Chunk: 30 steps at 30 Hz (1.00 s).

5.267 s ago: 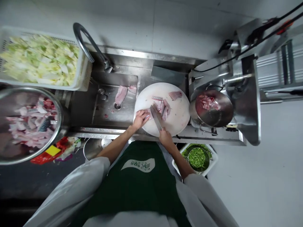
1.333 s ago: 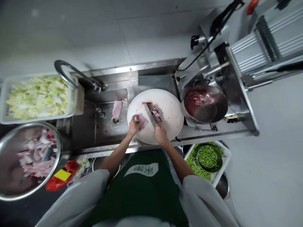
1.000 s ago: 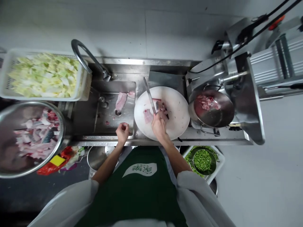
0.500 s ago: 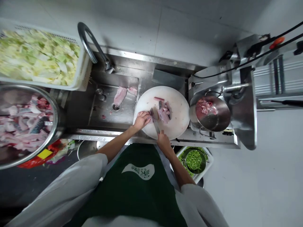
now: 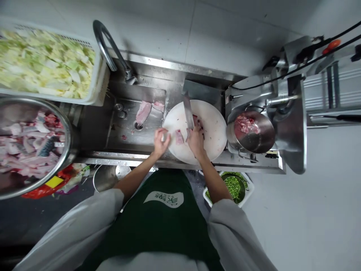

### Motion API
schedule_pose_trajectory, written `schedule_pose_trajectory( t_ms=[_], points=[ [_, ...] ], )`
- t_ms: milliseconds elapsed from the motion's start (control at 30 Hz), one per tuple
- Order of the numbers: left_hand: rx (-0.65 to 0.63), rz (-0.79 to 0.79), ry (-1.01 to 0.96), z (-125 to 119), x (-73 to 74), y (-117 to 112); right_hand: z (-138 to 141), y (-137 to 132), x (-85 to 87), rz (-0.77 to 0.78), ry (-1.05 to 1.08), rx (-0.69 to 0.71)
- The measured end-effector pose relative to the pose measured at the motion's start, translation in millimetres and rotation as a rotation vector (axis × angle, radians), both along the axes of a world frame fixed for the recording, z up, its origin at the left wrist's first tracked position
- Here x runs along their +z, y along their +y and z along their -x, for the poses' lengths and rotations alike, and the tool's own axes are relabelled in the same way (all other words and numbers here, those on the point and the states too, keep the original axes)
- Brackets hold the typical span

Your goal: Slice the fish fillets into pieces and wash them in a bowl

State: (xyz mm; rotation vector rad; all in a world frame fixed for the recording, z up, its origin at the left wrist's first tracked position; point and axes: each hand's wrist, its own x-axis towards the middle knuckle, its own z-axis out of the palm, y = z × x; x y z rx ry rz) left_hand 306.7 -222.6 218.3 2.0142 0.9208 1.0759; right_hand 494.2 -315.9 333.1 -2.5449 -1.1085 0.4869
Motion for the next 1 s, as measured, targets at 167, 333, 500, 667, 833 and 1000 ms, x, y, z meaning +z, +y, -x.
schedule_pose_trajectory(
  t_ms=[167, 333, 500, 667, 833, 1000],
  points=[
    [0.169, 0.077, -0.005, 25.5, 9.1, -3.4, 54.6, -10.9, -3.3, 0.124, 0.058, 0.023],
    [-0.316, 0.064, 0.284, -14.0, -0.1, -16.5, 75.7, -16.0, -20.6, 0.329, 0.129, 0.06],
    [-0.458, 0.02, 0.411, -27.4, -10.0, -17.1, 54.6, 16.4, -22.2, 0.284, 0.039, 0.071],
    [-0.478, -0.002, 0.415, -14.5, -10.3, -13.9, 3.1, 97.4, -27.7, 0.254, 0.057, 0.243],
    [-0.424, 0.021, 0.425, -12.4, -17.2, -14.5, -61.7, 97.7, -9.8, 0.152, -0.013, 0.195],
    [-0.071, 0.163, 0.306, -64.0, -21.8, -12.6, -109.7, -20.8, 2.6, -0.002, 0.026, -0.093]
  ],
)
